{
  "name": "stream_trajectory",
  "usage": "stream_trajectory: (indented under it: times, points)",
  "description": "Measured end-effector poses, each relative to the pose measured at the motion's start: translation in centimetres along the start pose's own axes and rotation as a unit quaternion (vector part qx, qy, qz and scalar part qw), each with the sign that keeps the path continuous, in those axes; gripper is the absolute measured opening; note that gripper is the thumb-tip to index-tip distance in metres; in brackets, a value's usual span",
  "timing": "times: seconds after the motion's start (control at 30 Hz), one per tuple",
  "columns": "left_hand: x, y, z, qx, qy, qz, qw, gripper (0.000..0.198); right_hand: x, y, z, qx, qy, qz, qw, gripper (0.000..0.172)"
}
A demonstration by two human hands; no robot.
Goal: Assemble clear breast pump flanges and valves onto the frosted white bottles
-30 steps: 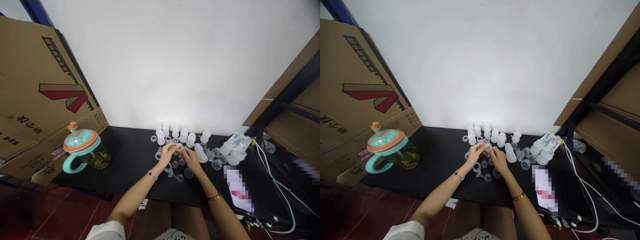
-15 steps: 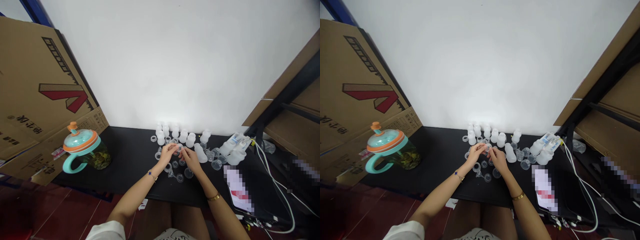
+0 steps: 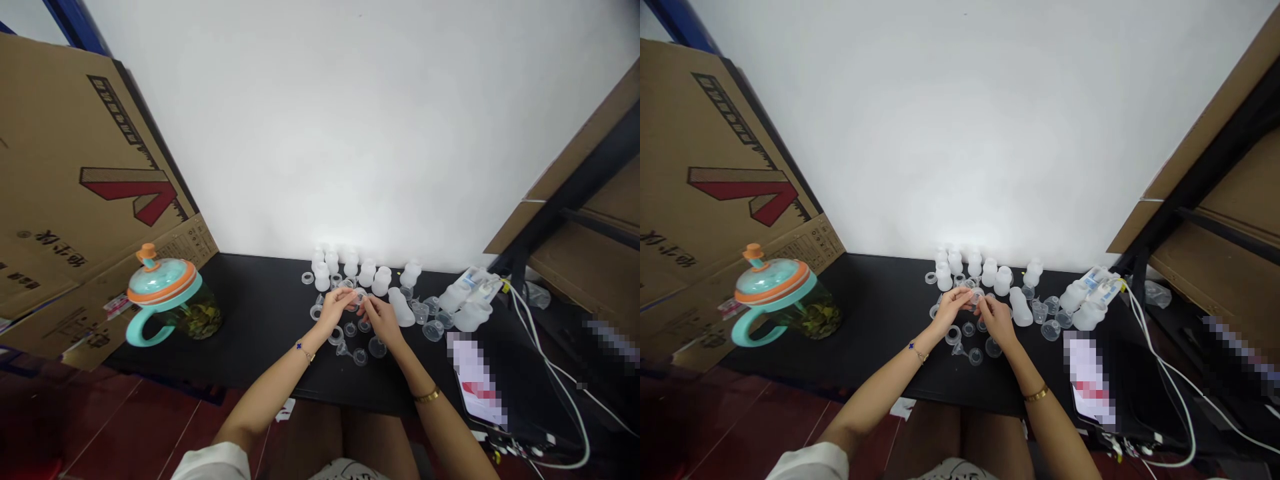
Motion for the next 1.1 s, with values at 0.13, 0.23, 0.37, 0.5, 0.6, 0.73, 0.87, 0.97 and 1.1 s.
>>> stream_trajectory:
  times: [0.13,0.23,0.37,0.5,0.6,0.73,0.87,0.97,1.1]
  points:
    - [-0.1,-0.1,0.1,-0.013,0.009,0.001,1.0,0.042,-0.1,0.1,0.2,-0.008,0.009,-0.005,1.0,0.043]
    - [-0.2,-0.2,0.3,-0.015,0.022,0.004,1.0,0.04,-0.1,0.1,0.2,-0.01,0.022,-0.004,1.0,0.045]
    - [-0.2,-0.3,0.5,-0.023,0.038,0.002,0.999,0.042,-0.1,0.1,0.3,-0.007,0.039,-0.001,0.999,0.048]
    - [-0.2,-0.2,0.4,-0.036,0.045,0.004,0.998,0.042,-0.2,0.2,0.6,-0.011,0.042,-0.001,0.999,0.048]
    - [-0.2,-0.2,0.5,-0.04,0.05,0.006,0.998,0.043,-0.3,0.3,1.0,-0.02,0.052,-0.002,0.998,0.047]
    - [-0.2,-0.1,0.5,-0.046,0.058,0.007,0.997,0.043,-0.4,0.4,1.2,-0.024,0.057,-0.004,0.998,0.048]
    - [-0.1,0.0,0.4,-0.057,0.066,0.01,0.996,0.042,-0.4,0.4,1.2,-0.022,0.049,-0.006,0.999,0.048]
    - [0.0,0.1,0.3,-0.062,0.063,0.009,0.996,0.043,-0.4,0.4,1.2,-0.025,0.043,-0.007,0.999,0.046]
    - [-0.1,-0.1,0.1,-0.031,0.042,0.007,0.999,0.044,-0.4,0.4,1.0,-0.016,0.037,0.0,0.999,0.047]
Point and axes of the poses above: each hand's wrist, its own y-axis away from the middle knuckle, its own x-axis out of the palm, z = x × y, the point moved 3 cm from there along -y, towards the middle knuckle, and after that the axes turned 5 degrees about z, right-handed, at the moved point
